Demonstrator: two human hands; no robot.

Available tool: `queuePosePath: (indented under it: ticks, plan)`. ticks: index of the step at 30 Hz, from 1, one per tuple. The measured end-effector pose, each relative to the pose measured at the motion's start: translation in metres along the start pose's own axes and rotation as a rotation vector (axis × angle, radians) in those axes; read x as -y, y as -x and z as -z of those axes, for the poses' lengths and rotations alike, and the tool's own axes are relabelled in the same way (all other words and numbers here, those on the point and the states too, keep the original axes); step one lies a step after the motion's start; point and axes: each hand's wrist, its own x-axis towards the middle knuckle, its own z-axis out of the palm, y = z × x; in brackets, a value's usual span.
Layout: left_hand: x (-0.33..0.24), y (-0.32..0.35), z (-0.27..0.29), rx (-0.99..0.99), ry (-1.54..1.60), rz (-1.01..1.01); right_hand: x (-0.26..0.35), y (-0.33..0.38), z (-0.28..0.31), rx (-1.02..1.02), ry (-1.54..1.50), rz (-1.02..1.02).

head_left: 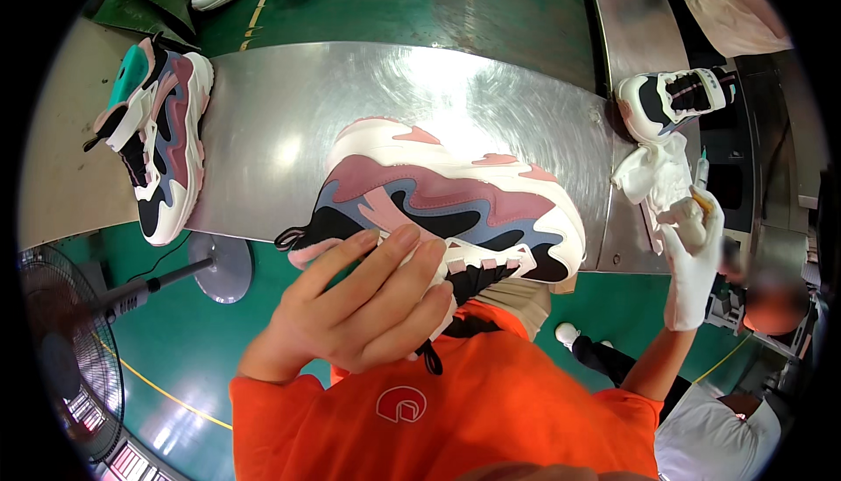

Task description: The person uses a syringe to apply glue to the seams of a multi-colored sneaker on a metal workbench. They repeatedly pick up the shoe, inject glue into specific areas, and wipe the surface with a white cloth. The person handles multiple sneakers in a repetitive sequence, moving them between the workbench and a nearby green rack.

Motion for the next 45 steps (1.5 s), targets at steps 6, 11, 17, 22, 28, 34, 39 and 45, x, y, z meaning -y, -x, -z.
queuePosePath:
  ticks: [6, 11, 17, 22, 28, 34, 39, 45]
  plan:
    - [0.001, -0.005, 0.002, 0.025, -0.004, 0.005, 0.011, 0.002, -0.009, -0.017, -0.127, 0.027]
    - [0.001, -0.002, 0.002, 0.016, -0.003, 0.011, 0.012, -0.002, -0.018, 0.024, -0.16, -0.011]
    - [-0.002, 0.001, 0.0, 0.012, 0.0, 0.02, -0.018, -0.004, -0.015, 0.037, 0.065, -0.114]
    - [-0.003, -0.002, 0.002, 0.047, 0.004, 0.034, 0.002, 0.012, -0.009, 0.071, -0.353, 0.05]
    - [-0.003, -0.003, 0.003, 0.06, -0.007, 0.054, 0.04, 0.015, -0.069, 0.389, -0.653, 0.314]
    - [-0.001, -0.006, 0.001, 0.014, 0.017, 0.046, 0.054, 0.004, -0.109, 0.705, -0.709, 0.42]
    - [0.001, -0.006, -0.001, -0.015, 0.009, 0.034, 0.06, -0.002, -0.101, 0.737, -0.386, 0.516]
    - [0.002, -0.006, 0.001, -0.001, 0.013, 0.034, 0.048, 0.015, -0.052, 0.278, -0.334, 0.568]
